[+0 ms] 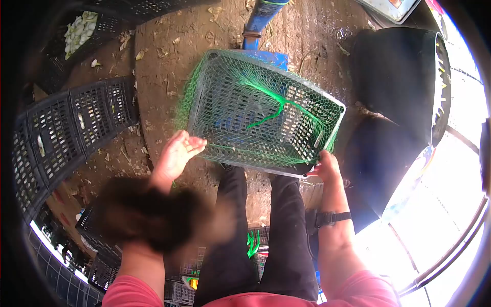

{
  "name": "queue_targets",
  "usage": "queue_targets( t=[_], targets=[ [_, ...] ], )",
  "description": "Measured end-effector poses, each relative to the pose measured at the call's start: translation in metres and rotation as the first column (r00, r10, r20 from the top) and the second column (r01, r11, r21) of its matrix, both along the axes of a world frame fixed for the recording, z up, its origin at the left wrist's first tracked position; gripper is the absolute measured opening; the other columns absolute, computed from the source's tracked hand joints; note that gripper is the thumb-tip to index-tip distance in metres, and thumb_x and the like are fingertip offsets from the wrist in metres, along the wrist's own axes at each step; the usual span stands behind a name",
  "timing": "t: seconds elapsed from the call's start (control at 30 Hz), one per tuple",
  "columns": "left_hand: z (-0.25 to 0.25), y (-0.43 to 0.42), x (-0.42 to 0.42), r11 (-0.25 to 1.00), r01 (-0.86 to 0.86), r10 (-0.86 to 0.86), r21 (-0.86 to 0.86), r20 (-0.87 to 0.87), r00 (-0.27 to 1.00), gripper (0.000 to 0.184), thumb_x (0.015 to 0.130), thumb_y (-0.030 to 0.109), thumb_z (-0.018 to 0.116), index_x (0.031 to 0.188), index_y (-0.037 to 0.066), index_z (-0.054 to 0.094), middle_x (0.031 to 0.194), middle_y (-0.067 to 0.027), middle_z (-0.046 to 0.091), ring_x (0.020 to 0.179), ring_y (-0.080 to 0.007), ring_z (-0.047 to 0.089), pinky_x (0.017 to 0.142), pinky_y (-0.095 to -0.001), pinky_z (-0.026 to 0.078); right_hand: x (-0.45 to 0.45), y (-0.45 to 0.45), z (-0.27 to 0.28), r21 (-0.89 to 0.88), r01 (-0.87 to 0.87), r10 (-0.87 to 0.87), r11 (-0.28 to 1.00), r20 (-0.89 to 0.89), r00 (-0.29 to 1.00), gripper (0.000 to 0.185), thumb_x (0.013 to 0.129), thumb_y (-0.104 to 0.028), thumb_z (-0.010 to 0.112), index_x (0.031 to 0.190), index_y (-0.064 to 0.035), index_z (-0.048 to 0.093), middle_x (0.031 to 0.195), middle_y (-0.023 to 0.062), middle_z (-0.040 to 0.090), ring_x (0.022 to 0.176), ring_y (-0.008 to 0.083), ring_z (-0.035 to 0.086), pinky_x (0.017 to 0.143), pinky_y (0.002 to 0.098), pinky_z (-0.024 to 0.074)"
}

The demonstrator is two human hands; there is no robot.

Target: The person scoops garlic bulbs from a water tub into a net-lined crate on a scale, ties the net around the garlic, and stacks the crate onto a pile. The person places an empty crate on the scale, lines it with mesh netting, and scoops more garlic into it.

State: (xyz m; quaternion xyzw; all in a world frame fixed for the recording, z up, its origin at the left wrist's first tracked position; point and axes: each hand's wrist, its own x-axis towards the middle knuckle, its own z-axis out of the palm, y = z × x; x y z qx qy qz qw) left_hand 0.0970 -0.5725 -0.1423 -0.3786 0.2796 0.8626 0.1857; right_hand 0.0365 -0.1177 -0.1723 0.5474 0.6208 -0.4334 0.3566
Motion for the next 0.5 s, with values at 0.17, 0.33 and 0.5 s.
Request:
queue_targets(
  t=[0.17, 0.33, 0.5],
  targets=[
    [-0.029, -0.012, 0.0, 1.0, -0.022, 0.021, -0.013, -0.076, 0.997, 0.026, 0.096, 0.033, 0.04, 0.083, 0.014, 0.053, 0.056, 0.0017, 0.043, 0.066, -0.018, 0.059, 0.087, -0.0446, 0.044, -0.026, 0.012, 0.014, -0.618, 0.382, -0.624, 0.687, -0.234, 0.745, 0.033, 0.078, -0.01, 0.041, 0.107, 0.0031, 0.044, 0.109, 0.0246, 0.041, 0.096, 0.0444, 0.047, 0.083, 0.0675, 0.0399],
    [-0.028, -0.022, -0.013, 0.999, -0.024, 0.027, 0.044, -0.074, 0.997, 0.032, 0.096, 0.04, 0.038, 0.096, 0.012, 0.053, 0.053, 0.0014, 0.04, 0.056, -0.0136, 0.044, 0.065, -0.0335, 0.043, -0.111, -0.009, -0.014, -0.564, 0.493, -0.742, 0.663, -0.406, 0.533, 0.007, 0.074, -0.001, 0.038, 0.073, 0.0043, 0.042, 0.111, 0.0356, 0.038, 0.102, 0.0435, 0.048, 0.094, 0.0673, 0.0343],
    [0.001, 0.012, -0.015, 0.978, 0.145, -0.119, 0.15, -0.167, 0.979, 0.053, 0.092, 0.05, 0.039, 0.129, 0.011, 0.042, 0.053, 0.0019, 0.039, 0.051, -0.0114, 0.039, 0.056, -0.028, 0.035, -0.084, 0.015, -0.024, -0.806, 0.346, -0.829, 0.481, -0.289, 0.478, 0.016, 0.074, -0.007, 0.042, 0.066, 0.0056, 0.05, 0.102, 0.0376, 0.049, 0.111, 0.0469, 0.045, 0.099, 0.0598, 0.0345]
  ],
)
